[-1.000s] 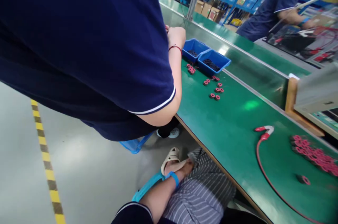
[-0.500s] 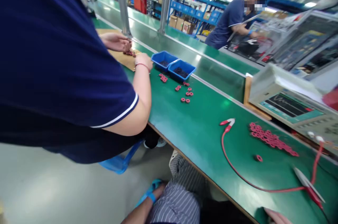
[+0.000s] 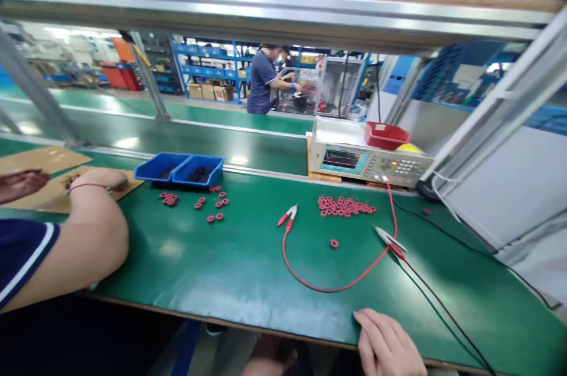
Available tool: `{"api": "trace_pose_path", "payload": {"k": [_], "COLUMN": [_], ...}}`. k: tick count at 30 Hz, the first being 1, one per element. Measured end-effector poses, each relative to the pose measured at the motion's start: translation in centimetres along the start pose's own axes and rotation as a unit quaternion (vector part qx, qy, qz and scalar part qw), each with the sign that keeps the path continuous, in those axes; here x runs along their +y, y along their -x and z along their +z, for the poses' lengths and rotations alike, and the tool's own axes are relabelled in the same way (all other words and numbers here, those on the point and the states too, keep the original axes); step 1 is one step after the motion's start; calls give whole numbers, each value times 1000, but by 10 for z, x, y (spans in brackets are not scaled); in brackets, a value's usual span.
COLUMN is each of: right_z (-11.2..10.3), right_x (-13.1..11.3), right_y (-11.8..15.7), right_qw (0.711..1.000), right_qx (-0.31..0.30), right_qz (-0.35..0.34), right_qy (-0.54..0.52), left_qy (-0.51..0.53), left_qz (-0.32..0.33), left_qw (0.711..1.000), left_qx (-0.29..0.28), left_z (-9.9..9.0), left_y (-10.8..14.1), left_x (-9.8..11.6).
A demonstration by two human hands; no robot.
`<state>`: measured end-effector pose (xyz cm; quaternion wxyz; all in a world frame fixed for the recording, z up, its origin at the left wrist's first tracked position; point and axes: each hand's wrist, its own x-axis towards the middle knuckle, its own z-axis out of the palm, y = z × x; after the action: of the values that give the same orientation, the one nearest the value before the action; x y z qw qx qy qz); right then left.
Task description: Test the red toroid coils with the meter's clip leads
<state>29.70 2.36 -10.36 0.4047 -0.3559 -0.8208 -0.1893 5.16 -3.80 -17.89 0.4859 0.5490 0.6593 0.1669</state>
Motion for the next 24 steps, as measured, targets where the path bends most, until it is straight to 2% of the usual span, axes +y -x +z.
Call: {"api": "trace_pose_path", "payload": {"k": [3,5,7,10,13,14,15,17,18,21,24], "right_z": [-1,-3,-5,-8,-9,-9,-9,-9,-9,-8,-8], "right_x": [-6,-10,-13,-16,-15,-15,-15,-14,-14,-15,-17], "right_y": [-6,-12,-17,-21,-21,-21,-21,-20,-20,-19,-20], "right_qw": [1000,998,996,996,995,995,995,996,996,995,992], "right_qx": [18,40,53,50,49,49,48,46,44,43,42], "right_qz": [7,33,53,63,67,67,66,64,64,77,93], "right_qy": [-16,-29,-39,-47,-53,-53,-52,-48,-47,-54,-68], "left_qy": [-77,-127,-169,-196,-120,-84,-51,8,31,29,-35], "left_qz": [78,160,214,249,276,282,275,248,240,241,238], "left_qw": [991,969,948,932,933,938,950,969,969,949,933], "left_qx": [-80,-140,-163,-178,-199,-183,-138,-11,53,201,268], "left_z": [7,10,8,-7,-36,-47,-58,-77,-84,-104,-120], "left_y": [2,7,16,38,66,75,82,90,89,69,31], "left_x": [34,54,68,83,104,112,120,132,136,143,149]}}
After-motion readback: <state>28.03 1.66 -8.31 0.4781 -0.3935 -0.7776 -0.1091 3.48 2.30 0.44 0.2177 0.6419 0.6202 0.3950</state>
